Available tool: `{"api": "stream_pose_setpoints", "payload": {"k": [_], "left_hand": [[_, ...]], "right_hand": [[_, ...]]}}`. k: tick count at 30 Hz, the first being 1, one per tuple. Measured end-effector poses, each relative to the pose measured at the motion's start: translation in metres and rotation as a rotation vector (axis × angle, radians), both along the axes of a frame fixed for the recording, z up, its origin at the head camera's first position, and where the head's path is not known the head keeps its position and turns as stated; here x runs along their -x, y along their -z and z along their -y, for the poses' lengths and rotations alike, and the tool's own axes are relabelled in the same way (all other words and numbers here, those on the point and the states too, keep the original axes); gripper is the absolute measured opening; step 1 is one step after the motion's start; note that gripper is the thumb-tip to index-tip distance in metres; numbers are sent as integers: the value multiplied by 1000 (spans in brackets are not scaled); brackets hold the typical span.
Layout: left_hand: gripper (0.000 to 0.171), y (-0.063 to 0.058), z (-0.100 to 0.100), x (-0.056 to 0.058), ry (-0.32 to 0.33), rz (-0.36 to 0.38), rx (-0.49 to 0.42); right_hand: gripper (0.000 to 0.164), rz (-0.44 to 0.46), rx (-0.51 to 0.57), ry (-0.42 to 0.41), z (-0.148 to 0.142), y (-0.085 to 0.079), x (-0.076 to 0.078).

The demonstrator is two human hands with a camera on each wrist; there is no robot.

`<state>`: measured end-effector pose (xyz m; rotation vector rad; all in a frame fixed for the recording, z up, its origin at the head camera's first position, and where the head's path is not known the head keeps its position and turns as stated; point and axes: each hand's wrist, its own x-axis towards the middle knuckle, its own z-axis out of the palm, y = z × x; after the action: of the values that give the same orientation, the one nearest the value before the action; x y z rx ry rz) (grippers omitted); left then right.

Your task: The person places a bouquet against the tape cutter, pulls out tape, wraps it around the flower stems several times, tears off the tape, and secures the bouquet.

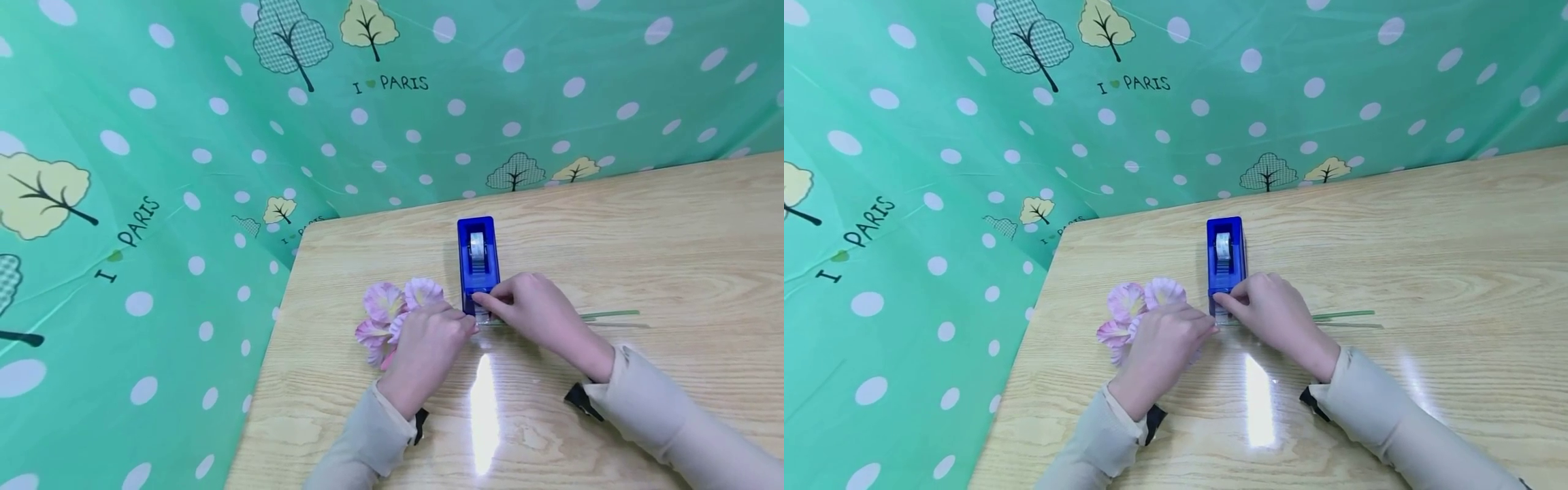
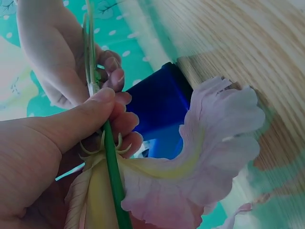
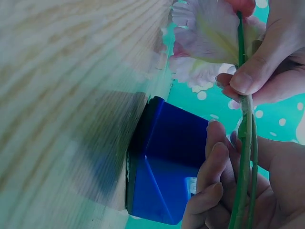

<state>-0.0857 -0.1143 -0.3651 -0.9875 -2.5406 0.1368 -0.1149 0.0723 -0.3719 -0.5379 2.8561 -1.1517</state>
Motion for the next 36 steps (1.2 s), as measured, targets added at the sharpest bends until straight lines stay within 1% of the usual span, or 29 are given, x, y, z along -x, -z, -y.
{"api": "stream_pose_setpoints", "payload": {"k": [7,14,18,22,30,33,36], "left_hand": [[13,-3,0,-1,0,34,35],[13,-2,-2,0,2,44,45],[14,0,-2,0,-5,43,54],[16,2,-2,1,-17,45,63],[14,6,-3,1,-28,52,51],[10,7,-3,1,-27,64,63],[9,13,-5,-1,-27,70,99]], "right_hand": [[32,15,17,-16,0,-2,1],[33,36,21,-18,0,-2,2],[30,27,24,-14,0,1,3],[23,15,23,-4,1,5,3],[15,-23,40,7,3,9,2],[14,-5,29,-17,2,11,2],[15,20,23,-60,0,20,1]]}}
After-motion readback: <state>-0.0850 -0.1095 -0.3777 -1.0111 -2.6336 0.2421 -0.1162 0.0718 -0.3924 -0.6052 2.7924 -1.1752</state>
